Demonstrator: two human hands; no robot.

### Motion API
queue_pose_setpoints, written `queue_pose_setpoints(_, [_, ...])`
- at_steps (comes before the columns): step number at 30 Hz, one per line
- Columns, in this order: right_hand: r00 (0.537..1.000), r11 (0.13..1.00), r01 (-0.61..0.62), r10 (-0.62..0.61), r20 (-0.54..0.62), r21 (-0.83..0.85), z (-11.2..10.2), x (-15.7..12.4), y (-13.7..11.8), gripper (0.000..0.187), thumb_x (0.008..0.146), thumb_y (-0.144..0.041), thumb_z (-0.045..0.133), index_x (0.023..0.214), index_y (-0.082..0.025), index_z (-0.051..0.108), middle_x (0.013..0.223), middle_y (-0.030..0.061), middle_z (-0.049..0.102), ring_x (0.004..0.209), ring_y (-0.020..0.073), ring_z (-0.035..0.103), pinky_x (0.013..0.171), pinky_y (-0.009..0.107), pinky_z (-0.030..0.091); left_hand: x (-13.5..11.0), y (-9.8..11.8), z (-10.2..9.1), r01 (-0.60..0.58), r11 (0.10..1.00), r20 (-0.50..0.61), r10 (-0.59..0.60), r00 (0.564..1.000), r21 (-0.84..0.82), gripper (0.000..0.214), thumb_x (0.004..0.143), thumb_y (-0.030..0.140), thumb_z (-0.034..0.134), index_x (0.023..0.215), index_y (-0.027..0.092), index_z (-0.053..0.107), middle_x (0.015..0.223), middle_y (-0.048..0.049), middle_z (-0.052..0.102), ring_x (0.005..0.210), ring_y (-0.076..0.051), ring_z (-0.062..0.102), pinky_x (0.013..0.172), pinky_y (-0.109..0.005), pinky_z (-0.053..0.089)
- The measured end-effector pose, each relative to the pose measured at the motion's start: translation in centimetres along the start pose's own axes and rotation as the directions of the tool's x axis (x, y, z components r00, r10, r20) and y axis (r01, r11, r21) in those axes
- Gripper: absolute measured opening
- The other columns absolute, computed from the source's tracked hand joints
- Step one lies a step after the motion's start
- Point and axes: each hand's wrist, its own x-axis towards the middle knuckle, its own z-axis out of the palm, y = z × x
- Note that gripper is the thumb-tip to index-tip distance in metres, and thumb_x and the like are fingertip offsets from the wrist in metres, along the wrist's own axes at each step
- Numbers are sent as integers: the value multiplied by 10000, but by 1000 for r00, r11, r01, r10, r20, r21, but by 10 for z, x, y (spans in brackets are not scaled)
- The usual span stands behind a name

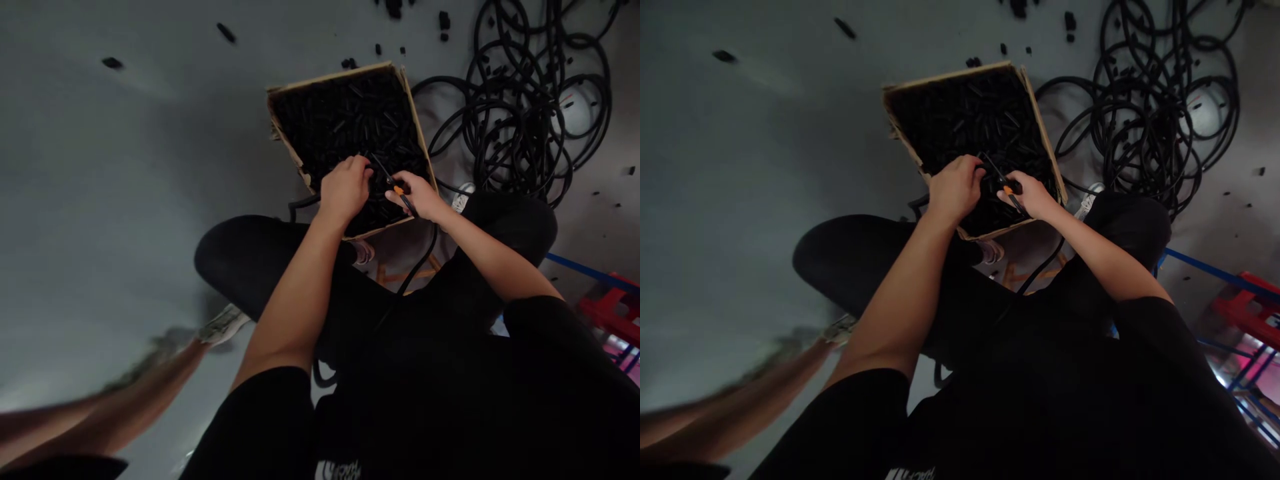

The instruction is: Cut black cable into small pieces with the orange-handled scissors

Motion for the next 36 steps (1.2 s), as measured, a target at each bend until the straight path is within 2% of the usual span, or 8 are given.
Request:
queue_pose_setpoints(5, [997,998,-60,58,52,33,2,10,16,618,958,-656,966,1273,-252,620,848,-65,637,691,163,657,653,291,519,9,-11,11,-43,998,161,49,986,-38,322,1232,231,491,1397,211,766,1539,-235,817,1473,-418,766,1208,-492,594])
queue_pose_setpoints(9, [999,990,32,-30,16,-136,-6,10,17,494,955,-453,898,1319,-159,742,830,-56,632,769,167,608,772,320,497,22,-33,10,-13,986,221,50,974,-166,214,1222,280,511,1141,244,705,1209,-152,824,1161,-345,770,1037,-433,575])
queue_pose_setpoints(12, [995,976,100,-96,29,-193,-9,7,16,530,933,-430,868,1357,-120,798,874,-34,656,843,182,596,859,341,495,29,-49,7,-1,949,242,82,967,-317,260,1204,337,510,983,253,618,987,-76,729,961,-274,673,942,-384,542])
queue_pose_setpoints(18, [996,977,87,-84,25,-192,-5,10,22,595,897,-426,866,1390,-97,806,941,-12,679,905,194,579,919,341,499,30,-54,10,-25,909,336,179,925,-416,280,1183,358,517,946,246,616,870,-37,651,875,-250,595,863,-357,507])
queue_pose_setpoints(25, [993,972,116,-110,41,-206,-4,8,27,608,912,-413,866,1413,-69,835,1014,26,738,921,195,588,917,334,477,28,-44,0,163,897,403,18,915,-411,384,1218,366,496,899,232,663,771,-12,555,741,-226,485,753,-353,410])
queue_pose_setpoints(29, [993,973,117,-113,29,-200,0,7,23,580,921,-425,876,1387,-82,833,971,2,717,885,184,568,908,325,486,24,-46,-1,162,871,454,76,888,-464,382,1191,466,536,940,228,697,736,-5,540,681,-207,448,698,-331,400])
queue_pose_setpoints(32, [994,977,105,-103,22,-186,2,9,19,584,938,-437,866,1404,-87,819,936,-19,686,862,179,551,879,316,482,22,-47,3,76,869,434,167,885,-489,397,1163,545,567,934,237,669,752,-18,572,715,-211,506,700,-317,438])
queue_pose_setpoints(36, [993,970,68,-88,-78,-232,-2,9,15,541,948,-374,851,1416,-104,827,1045,38,786,953,208,640,930,329,508,25,-34,12,-26,930,259,129,957,-366,305,1171,429,561,931,249,617,869,-65,688,882,-261,644,887,-369,553])
